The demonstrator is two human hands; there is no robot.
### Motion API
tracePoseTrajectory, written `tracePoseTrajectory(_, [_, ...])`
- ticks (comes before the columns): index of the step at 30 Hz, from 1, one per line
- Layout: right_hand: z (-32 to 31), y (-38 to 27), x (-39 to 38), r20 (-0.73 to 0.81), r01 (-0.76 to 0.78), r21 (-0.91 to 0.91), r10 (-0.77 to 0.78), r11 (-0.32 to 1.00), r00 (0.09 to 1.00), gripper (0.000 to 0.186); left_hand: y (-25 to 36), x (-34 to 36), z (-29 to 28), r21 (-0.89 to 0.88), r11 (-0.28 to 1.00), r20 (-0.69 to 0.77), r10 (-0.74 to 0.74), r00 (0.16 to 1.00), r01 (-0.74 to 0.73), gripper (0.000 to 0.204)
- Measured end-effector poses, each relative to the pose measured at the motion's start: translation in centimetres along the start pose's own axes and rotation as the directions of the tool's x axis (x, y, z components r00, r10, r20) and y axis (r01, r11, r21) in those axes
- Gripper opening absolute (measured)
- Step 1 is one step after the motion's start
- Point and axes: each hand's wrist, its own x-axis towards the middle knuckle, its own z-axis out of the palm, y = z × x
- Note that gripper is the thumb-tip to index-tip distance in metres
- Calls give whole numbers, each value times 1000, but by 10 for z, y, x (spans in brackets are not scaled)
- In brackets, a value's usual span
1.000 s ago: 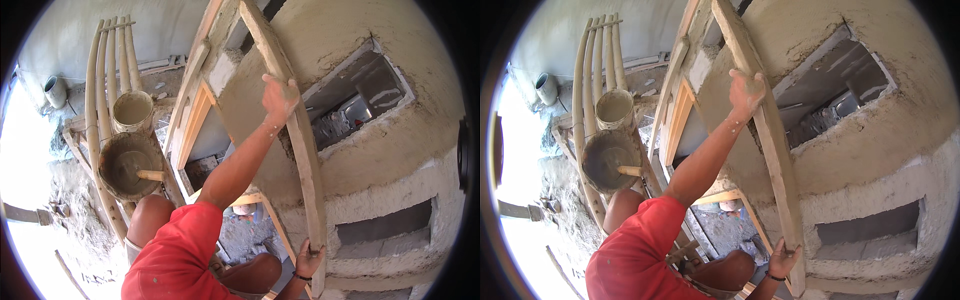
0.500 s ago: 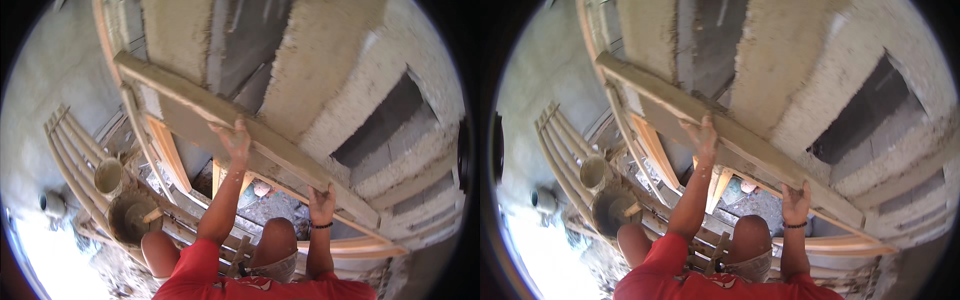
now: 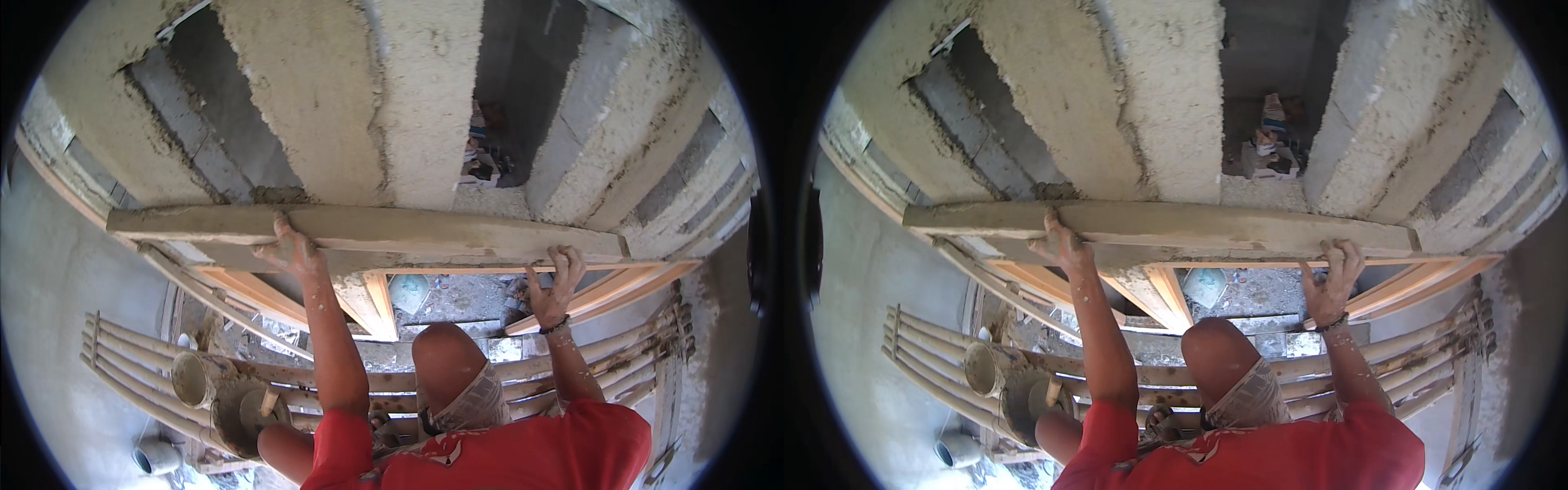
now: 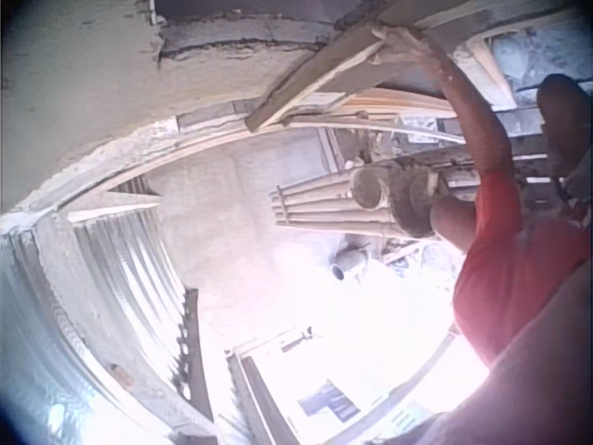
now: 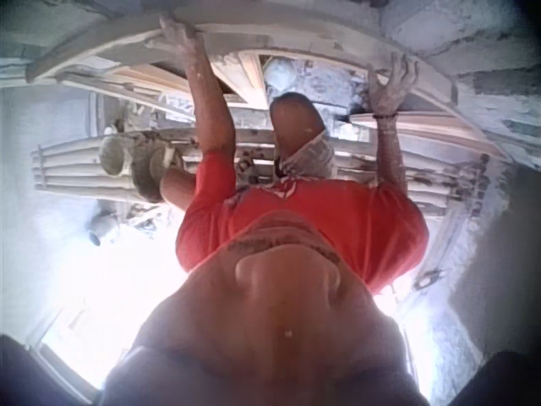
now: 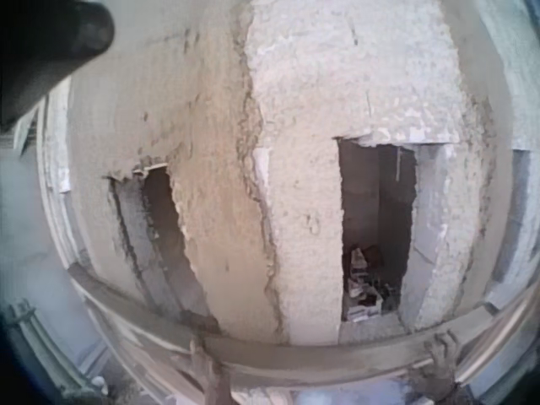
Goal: The person applies wet plaster to a wall using a trowel and then smooths the surface by moving a long wooden board across it.
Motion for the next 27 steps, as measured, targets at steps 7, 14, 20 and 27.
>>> tracePoseTrajectory(7, [16, 40, 20, 275, 200, -142, -156, 969, 949, 68, -11, 3, -20, 71, 997, 73, -30, 997, 25, 61])
tracePoseTrajectory(14, [24, 97, -33, 241, 185, -205, -134, 961, 961, 63, -62, -58, -53, -47, 999, 113, -17, 993, 23, 63])
tracePoseTrajectory(20, [34, 109, -19, 223, 139, -240, -85, 961, 971, 64, -68, -65, -50, 160, 986, 61, -49, 997, 39, 64])
tracePoseTrajectory(27, [19, 104, 8, 94, 200, -241, -182, 950, 979, 58, -28, -38, -11, 181, 977, 35, 109, 993, -114, 62])
